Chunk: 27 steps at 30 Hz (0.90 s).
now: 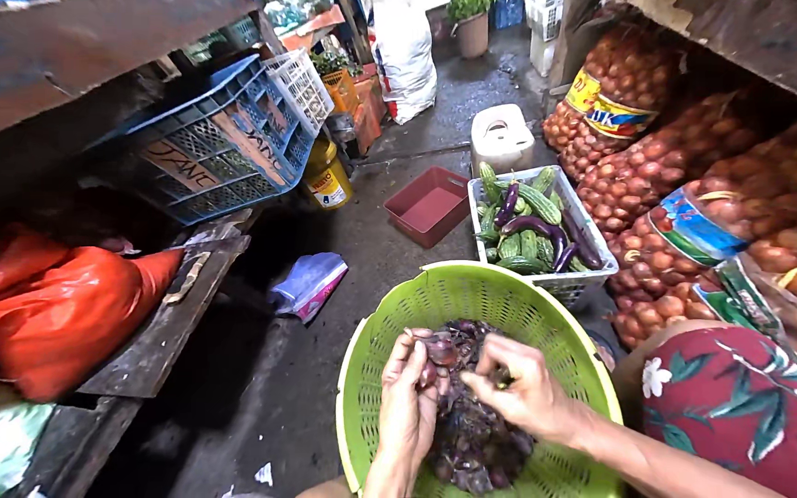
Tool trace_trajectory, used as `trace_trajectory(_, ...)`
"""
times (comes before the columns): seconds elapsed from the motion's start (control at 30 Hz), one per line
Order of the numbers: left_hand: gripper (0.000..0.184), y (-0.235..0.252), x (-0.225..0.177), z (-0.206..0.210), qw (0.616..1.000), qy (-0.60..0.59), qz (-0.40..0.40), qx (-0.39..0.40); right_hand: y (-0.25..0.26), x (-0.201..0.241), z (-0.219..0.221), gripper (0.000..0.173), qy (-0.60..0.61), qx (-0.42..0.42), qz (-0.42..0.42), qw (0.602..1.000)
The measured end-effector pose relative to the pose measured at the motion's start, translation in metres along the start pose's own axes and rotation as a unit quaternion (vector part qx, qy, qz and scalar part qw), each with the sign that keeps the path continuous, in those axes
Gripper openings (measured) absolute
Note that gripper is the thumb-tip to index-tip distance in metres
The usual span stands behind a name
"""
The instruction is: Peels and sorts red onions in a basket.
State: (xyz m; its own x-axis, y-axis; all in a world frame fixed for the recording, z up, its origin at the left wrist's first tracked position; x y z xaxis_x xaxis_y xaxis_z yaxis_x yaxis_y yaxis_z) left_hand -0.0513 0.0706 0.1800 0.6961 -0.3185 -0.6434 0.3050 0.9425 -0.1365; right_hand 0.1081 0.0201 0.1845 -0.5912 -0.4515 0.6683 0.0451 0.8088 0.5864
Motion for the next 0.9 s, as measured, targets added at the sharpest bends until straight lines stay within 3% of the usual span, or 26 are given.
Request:
trace_trajectory(0.07,0.03,-0.001,-0.001,0.002,0.999,-0.027,-0.033,0.002,0.01,0.002,-0.012,0.032,0.005,0.023,0.099,0.995)
trace_trajectory(0.13,0.031,-0.002,0.002,0.004,0.998,-0.027,-0.049,0.009,0.017,-0.002,-0.017,0.044,0.045,0.049,0.134,0.989)
trace_trajectory(0.23,0.026,-0.004,0.007,0.006,0.999,0.024,-0.02,0.028,0.018,-0.005,-0.018,0.033,0.104,0.037,0.085,0.99)
trace_trajectory(0.33,0.018,-0.005,0.012,0.008,0.992,0.102,0.04,0.057,0.016,-0.001,-0.013,0.024,0.087,-0.003,0.015,0.996)
trace_trajectory(0.47,0.033,-0.005,0.011,0.006,0.985,0.142,0.064,0.079,0.016,-0.004,-0.016,0.013,0.08,-0.025,-0.011,0.996)
trace_trajectory(0.63,0.034,-0.004,0.007,0.005,0.98,0.163,0.074,0.09,0.016,0.0,-0.018,0.012,-0.05,-0.053,-0.114,0.991)
trace_trajectory(0.73,0.032,-0.005,0.006,0.007,0.978,0.171,0.07,0.097,0.017,-0.005,-0.018,0.01,-0.044,-0.043,-0.061,0.996)
trace_trajectory(0.9,0.032,-0.007,0.001,0.011,0.938,0.291,0.153,0.113,0.024,-0.009,-0.024,0.018,0.085,0.086,0.052,0.991)
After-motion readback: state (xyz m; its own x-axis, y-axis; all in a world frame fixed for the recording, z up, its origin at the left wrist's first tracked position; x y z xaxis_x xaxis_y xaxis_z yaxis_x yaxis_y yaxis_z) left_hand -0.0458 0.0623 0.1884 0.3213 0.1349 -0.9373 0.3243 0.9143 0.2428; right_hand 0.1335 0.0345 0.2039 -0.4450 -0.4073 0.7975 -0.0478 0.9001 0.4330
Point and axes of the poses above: each hand's wrist, its own y-axis towards the middle knuckle, its own z-axis out of the palm, x = y × z, the point moved 4 cm from there along y, towards the middle knuckle, and after that the axes turned 10 degrees about -y, right-handed, at the moved point
